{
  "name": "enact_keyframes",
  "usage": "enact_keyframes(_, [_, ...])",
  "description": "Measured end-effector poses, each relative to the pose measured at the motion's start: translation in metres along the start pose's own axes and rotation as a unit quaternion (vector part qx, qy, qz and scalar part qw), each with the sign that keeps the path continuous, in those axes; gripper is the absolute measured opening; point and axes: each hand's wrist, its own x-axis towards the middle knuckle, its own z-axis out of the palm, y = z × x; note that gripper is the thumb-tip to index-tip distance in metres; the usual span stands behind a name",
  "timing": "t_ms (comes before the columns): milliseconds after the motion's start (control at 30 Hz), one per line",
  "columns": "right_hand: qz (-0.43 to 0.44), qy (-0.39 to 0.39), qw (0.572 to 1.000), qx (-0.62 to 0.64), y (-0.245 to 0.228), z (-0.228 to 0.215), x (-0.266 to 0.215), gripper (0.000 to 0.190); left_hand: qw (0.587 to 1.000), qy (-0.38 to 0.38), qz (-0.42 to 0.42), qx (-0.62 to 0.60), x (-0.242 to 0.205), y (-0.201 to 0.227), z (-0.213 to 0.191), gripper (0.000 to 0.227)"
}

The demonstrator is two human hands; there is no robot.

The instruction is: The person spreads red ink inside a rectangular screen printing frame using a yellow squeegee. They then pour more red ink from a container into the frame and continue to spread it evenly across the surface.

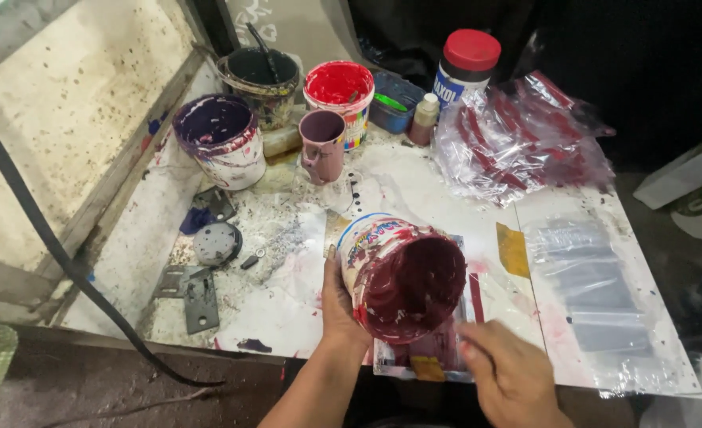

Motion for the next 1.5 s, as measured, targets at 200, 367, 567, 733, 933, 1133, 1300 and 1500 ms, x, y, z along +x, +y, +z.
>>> enact_keyframes(200, [0.039,0.071,0.996,0.027,0.003,0.004,-0.004,0.037,1.0,0.004,0.014,0.017,-0.003,-0.001,-0.003,0.065])
enact_keyframes(367, [-0.023,0.008,0.991,0.129,-0.007,0.006,0.007,0.028,1.0,0.021,0.006,0.014,0.003,-0.005,-0.004,0.056])
enact_keyframes(567, [-0.041,0.021,0.999,-0.003,0.012,-0.009,-0.002,0.024,0.999,0.011,0.019,0.032,0.005,0.0,-0.009,0.058])
enact_keyframes(733, [-0.062,-0.032,0.997,0.042,0.007,0.004,-0.004,0.023,0.999,0.012,0.002,0.041,-0.001,0.0,-0.005,0.063])
enact_keyframes(933, [-0.028,0.047,0.998,-0.012,0.016,0.004,-0.003,0.028,0.997,0.019,0.022,0.067,-0.001,0.0,-0.008,0.057])
enact_keyframes(1133, [-0.017,-0.005,0.987,0.157,0.003,0.005,0.0,0.03,0.998,0.006,0.02,0.061,-0.005,-0.001,-0.005,0.058])
enact_keyframes(1300, [-0.03,-0.009,0.991,0.131,0.003,0.004,0.009,0.023,0.999,-0.014,0.022,0.048,0.003,-0.005,-0.011,0.052])
enact_keyframes(1500, [0.005,-0.017,0.966,0.257,-0.002,0.003,0.015,0.021,0.999,-0.01,-0.005,0.052,0.0,-0.005,-0.012,0.054])
